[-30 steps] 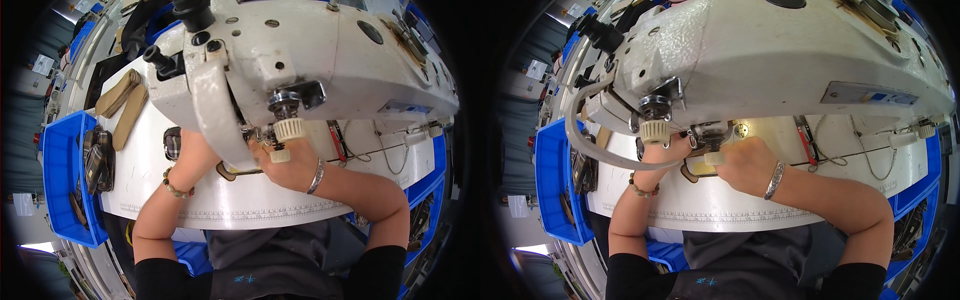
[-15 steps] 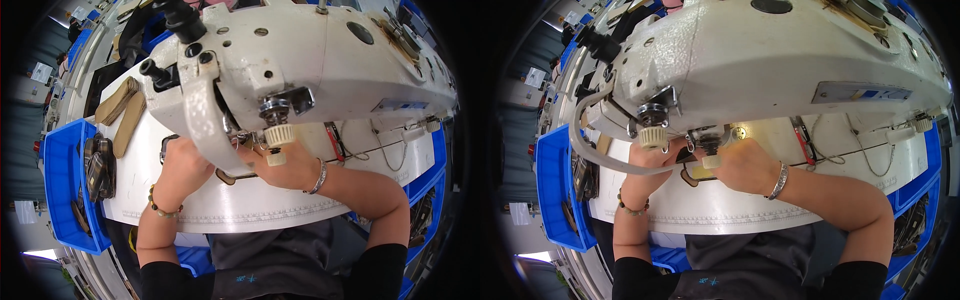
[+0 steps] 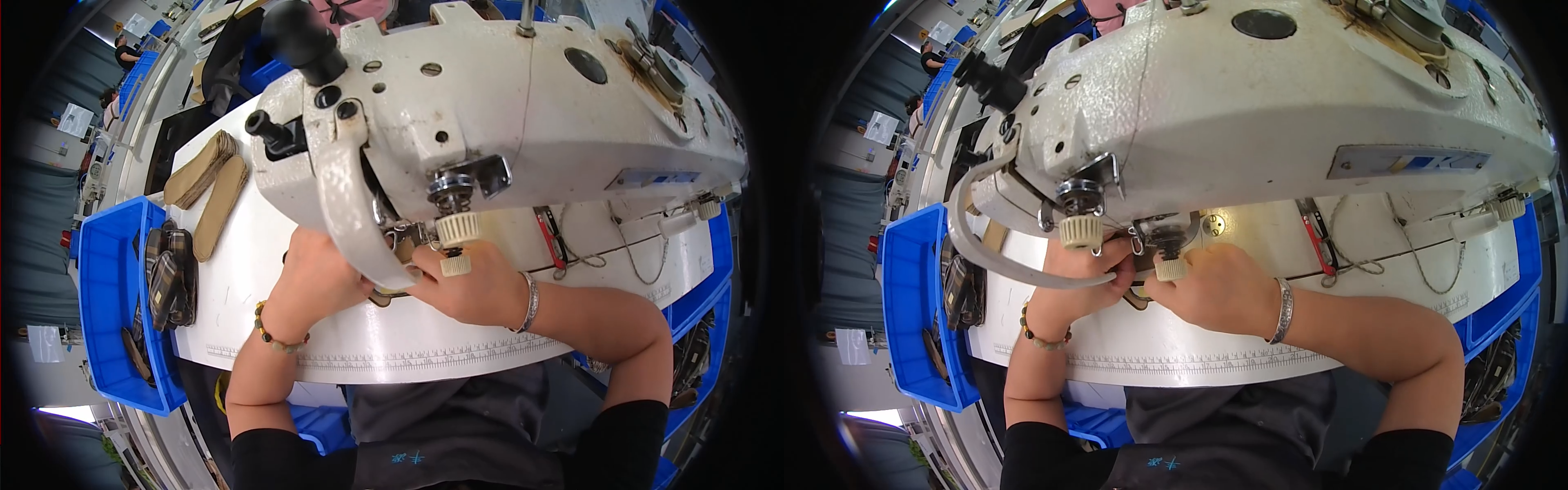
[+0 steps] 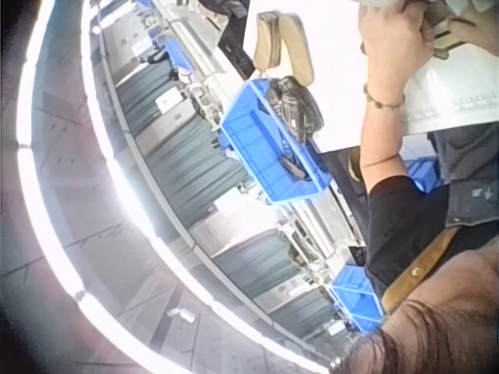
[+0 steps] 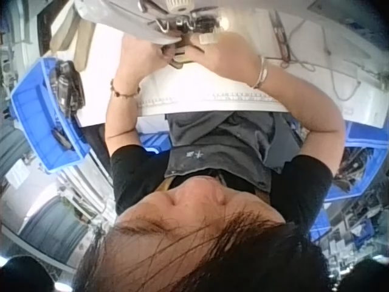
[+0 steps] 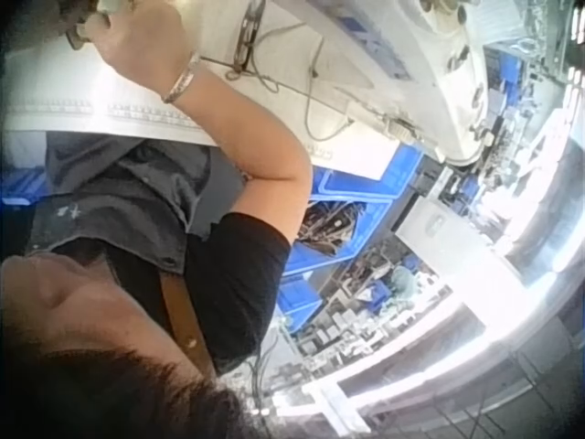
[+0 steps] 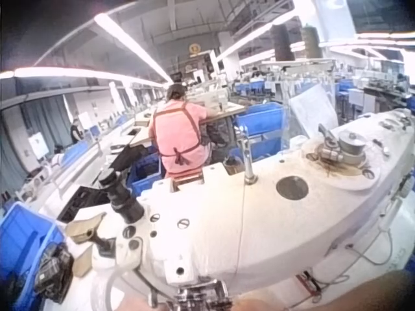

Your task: Sewing the lining or upper fabric of a shoe using an industrial sewing machine.

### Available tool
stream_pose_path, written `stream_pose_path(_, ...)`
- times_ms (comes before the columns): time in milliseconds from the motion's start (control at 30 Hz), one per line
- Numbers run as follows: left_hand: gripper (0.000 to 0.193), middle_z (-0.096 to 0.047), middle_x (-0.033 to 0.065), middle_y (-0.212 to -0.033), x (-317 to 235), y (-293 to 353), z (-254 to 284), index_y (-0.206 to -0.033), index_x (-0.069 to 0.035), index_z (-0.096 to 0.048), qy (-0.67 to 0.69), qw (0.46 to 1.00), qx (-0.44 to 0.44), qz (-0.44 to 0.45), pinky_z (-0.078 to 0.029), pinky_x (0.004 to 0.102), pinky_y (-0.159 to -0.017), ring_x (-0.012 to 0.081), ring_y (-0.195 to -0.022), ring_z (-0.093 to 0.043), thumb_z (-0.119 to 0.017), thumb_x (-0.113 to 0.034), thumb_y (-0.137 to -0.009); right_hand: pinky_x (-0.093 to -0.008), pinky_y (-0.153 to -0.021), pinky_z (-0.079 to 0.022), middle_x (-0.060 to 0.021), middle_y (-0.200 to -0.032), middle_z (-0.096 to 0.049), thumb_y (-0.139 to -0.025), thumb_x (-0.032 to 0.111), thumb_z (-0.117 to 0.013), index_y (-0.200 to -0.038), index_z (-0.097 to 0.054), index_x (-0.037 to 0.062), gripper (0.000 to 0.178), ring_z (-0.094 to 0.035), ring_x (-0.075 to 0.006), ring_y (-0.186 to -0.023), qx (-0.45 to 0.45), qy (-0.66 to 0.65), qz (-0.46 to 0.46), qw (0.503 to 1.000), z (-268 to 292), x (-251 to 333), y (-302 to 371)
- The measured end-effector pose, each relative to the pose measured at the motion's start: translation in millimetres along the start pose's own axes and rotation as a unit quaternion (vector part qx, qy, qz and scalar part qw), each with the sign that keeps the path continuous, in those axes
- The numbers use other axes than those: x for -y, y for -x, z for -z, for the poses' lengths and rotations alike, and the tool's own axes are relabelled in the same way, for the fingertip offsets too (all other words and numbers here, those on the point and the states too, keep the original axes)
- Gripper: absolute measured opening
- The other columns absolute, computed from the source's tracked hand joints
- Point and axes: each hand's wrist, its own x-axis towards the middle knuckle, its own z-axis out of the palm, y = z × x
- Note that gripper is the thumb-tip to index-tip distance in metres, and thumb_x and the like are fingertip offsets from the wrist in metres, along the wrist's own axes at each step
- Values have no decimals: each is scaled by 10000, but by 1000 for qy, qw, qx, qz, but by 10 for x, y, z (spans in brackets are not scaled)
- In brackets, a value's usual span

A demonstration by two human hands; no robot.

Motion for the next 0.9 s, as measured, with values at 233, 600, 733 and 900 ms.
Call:
stream_pose_path(233,189,-627,-20,-748,-46,16,-169,-807,-147,-731,26,998,-61,-14,-502,342,-575,207,-672,-629,-803,-110,-636,-301,-446,-428,18,-603,-521,-748,157,-662,-941,-685,102,202,-533,-141,-494,-72,60,56,994,12,-5,25)
stream_pose_path(600,146,-550,6,-655,-31,20,-209,-812,-151,-721,50,997,-55,-12,-478,345,-539,205,-616,-606,-782,-90,-694,-276,-441,-417,31,-536,-436,-700,157,-654,-760,-592,128,92,-526,-126,-476,-43,95,36,994,41,84,66)
stream_pose_path(733,119,-586,45,-678,5,74,-246,-807,-114,-699,108,990,-47,77,-483,357,-551,242,-617,-607,-777,-91,-720,-306,-431,-433,7,-534,-491,-725,163,-646,-753,-576,113,91,-570,-152,-478,-21,90,9,996,46,89,59)
stream_pose_path(900,90,-604,59,-699,19,65,-234,-819,-69,-689,116,993,-12,32,-487,357,-570,246,-639,-616,-756,-61,-760,-347,-411,-452,-21,-544,-539,-746,150,-637,-768,-569,94,90,-600,-183,-464,22,27,-40,999,-12,101,39)
